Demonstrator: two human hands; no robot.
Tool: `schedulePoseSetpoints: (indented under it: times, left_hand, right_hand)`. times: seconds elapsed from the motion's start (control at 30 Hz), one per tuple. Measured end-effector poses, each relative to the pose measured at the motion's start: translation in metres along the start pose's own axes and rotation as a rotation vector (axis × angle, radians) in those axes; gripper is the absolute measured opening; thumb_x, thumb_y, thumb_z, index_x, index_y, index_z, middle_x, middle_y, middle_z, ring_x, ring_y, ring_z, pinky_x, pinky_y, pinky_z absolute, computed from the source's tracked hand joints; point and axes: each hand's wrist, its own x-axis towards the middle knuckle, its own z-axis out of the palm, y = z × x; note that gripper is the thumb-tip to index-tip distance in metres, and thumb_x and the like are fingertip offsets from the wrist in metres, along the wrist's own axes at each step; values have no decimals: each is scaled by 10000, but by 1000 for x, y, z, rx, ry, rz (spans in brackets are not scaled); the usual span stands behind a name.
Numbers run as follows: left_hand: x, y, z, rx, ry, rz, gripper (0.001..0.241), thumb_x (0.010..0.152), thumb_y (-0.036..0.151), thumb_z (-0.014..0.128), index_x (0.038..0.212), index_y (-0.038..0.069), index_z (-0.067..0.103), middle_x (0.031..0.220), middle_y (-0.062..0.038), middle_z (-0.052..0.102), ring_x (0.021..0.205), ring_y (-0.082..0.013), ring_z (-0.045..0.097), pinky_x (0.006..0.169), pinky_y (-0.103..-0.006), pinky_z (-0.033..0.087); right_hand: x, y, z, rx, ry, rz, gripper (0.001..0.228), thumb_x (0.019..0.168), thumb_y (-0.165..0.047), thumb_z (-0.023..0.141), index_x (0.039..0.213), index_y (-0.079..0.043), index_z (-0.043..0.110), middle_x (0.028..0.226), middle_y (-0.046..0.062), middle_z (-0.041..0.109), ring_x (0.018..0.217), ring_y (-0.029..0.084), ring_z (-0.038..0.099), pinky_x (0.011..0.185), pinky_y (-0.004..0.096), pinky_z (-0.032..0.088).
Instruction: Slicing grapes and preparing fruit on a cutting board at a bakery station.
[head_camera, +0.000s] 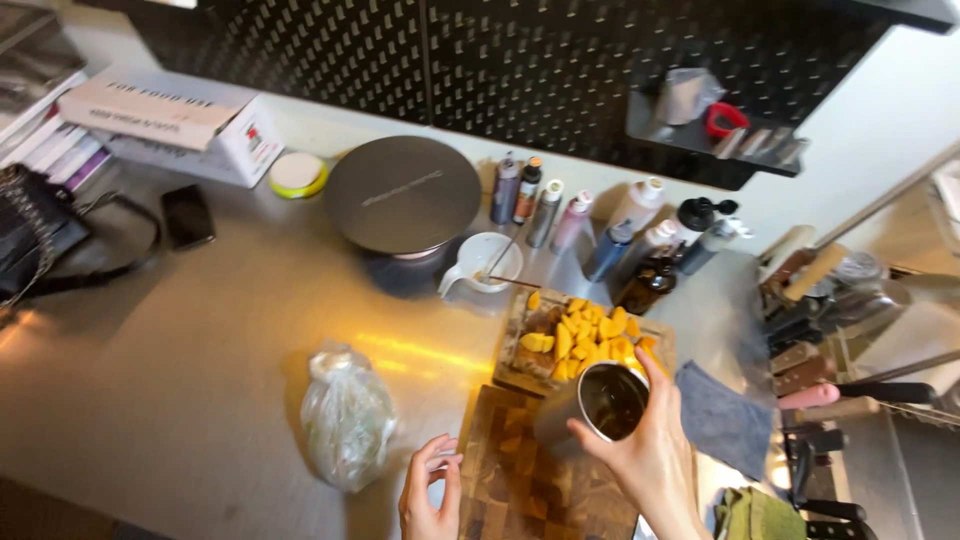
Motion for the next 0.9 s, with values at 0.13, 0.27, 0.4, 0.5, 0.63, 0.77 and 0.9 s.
schedulePoseSetpoints:
  times: [0.13,0.27,0.4,0.5,0.63,0.77,0.9]
  left_hand:
    - [4,-8,-22,38,66,81,395,847,-6,661,1240,15,632,1111,-113,777,867,-156,807,743,-251,632]
    - [35,-5,-55,34,36,91,428,848,-12,658,1272,18,616,1117,-110,770,888,-172,793,791,-275,634]
    - [85,2,-97,9,-1,140,398,856,-26,638,1252,15,623,1087,-100,785,882,-180,808,815,-286,628]
    - [131,2,-145,-69,-115,134,380,897,-9,608,1276,13,590,1143,-98,737,956,-186,775,859,-293,595]
    - [218,-18,-208,117,-65,160,373,899,32,637,1271,29,603,1196,-86,733,1030,-202,746,873,-289,590]
    - [318,-37,-228,230,-108,153,397,923,75,639,1312,30,567,1280,-111,653,1128,-245,652,929,-319,532]
    - [441,-91,-208,387,-229,351,497,943,132,639,1391,5,469,1292,-167,573,1215,-322,556,1038,-412,431]
  right_hand:
    - [9,-28,15,-25,-47,-34,1258,525,-283,979,1565,-106,294,1345,195,503,1209,361,560,926,500,554]
    - [3,-63,28,52,16,-36,1178,558,-345,956,1531,-105,336,1339,187,530,1163,356,615,899,464,550]
    - [7,-110,61,-71,1,-75,1260,479,-330,968,1565,-170,348,1214,119,548,1049,295,599,782,402,561]
    - [16,-175,82,71,1,-47,1144,522,-309,967,1503,-116,411,1288,103,618,1133,272,636,925,407,517]
    - [27,-246,123,40,-25,69,1188,549,-300,970,1549,-156,344,1286,159,520,1087,323,627,871,441,550]
    - [37,-298,154,36,35,73,1165,532,-276,980,1520,-119,382,1270,134,516,1029,310,645,797,432,579]
    - [56,-361,164,72,17,72,1183,511,-230,978,1525,-184,373,1302,89,557,1088,282,660,865,400,553]
